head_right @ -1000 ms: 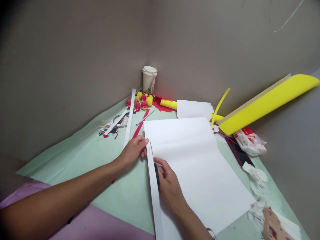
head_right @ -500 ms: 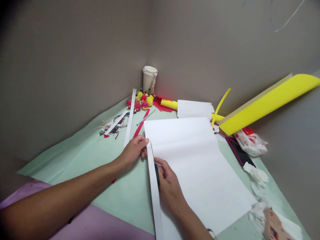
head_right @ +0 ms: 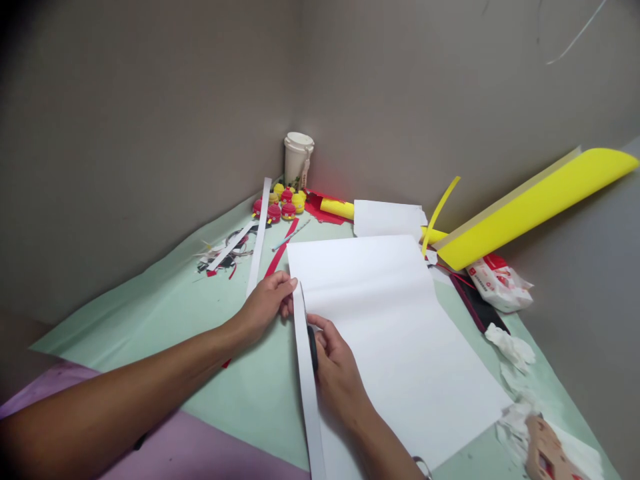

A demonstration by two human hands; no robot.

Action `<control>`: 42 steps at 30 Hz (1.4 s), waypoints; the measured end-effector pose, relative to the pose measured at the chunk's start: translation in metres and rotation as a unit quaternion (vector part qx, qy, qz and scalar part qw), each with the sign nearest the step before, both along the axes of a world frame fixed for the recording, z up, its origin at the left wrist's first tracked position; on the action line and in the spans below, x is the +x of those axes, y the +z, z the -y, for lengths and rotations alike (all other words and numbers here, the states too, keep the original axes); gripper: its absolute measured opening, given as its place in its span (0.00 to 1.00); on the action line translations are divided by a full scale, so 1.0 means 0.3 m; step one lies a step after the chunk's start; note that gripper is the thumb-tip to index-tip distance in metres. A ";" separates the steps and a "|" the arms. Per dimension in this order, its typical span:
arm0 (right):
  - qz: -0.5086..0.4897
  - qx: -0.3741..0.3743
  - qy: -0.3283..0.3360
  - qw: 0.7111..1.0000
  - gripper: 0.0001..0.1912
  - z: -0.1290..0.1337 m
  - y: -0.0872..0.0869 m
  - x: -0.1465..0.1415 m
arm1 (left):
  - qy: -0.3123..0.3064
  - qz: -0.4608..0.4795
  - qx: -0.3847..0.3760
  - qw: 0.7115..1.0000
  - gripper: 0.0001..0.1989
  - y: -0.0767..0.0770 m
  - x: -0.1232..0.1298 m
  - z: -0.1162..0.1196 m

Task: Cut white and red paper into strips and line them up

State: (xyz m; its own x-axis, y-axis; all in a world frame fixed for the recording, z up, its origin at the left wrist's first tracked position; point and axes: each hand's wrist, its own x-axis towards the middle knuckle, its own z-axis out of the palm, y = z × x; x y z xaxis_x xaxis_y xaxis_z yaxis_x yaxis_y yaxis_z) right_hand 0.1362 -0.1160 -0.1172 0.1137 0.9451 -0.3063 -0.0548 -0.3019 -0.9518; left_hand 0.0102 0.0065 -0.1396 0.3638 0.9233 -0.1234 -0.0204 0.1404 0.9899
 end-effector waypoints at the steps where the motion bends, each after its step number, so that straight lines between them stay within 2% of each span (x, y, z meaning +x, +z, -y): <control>1: -0.001 0.002 0.001 1.000 0.26 0.000 0.000 0.000 | -0.001 0.000 0.000 1.000 0.12 -0.001 0.000 -0.001; 12: -0.002 0.009 0.015 1.000 0.24 0.001 -0.006 0.003 | 0.000 0.010 0.003 1.000 0.11 0.013 -0.004 0.007; 19: -0.001 0.008 0.018 1.000 0.23 0.009 0.022 -0.002 | 0.026 0.054 -0.030 0.998 0.11 0.018 -0.007 -0.004; 24: 0.012 0.010 -0.008 1.000 0.25 0.007 0.004 -0.006 | 0.033 0.039 -0.028 0.998 0.09 0.021 -0.001 -0.010; 29: 0.023 0.009 0.008 1.000 0.26 -0.006 -0.020 0.004 | 0.034 0.015 -0.013 0.999 0.09 0.020 0.003 -0.016; 35: 0.028 0.009 0.009 1.000 0.23 -0.005 -0.007 0.004 | 0.031 0.007 0.015 0.999 0.09 0.014 0.002 -0.016; 42: 0.019 0.017 0.019 0.999 0.22 -0.002 -0.013 0.005 | 0.030 0.005 0.006 1.000 0.09 0.010 0.001 -0.016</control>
State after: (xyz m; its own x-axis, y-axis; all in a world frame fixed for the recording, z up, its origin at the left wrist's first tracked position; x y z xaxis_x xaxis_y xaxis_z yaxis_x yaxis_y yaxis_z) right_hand 0.1377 -0.1153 -0.1212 0.0891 0.9590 -0.2691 -0.0071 -0.2695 -0.9630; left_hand 0.0106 0.0113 -0.1365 0.3086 0.9449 -0.1093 -0.0382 0.1271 0.9912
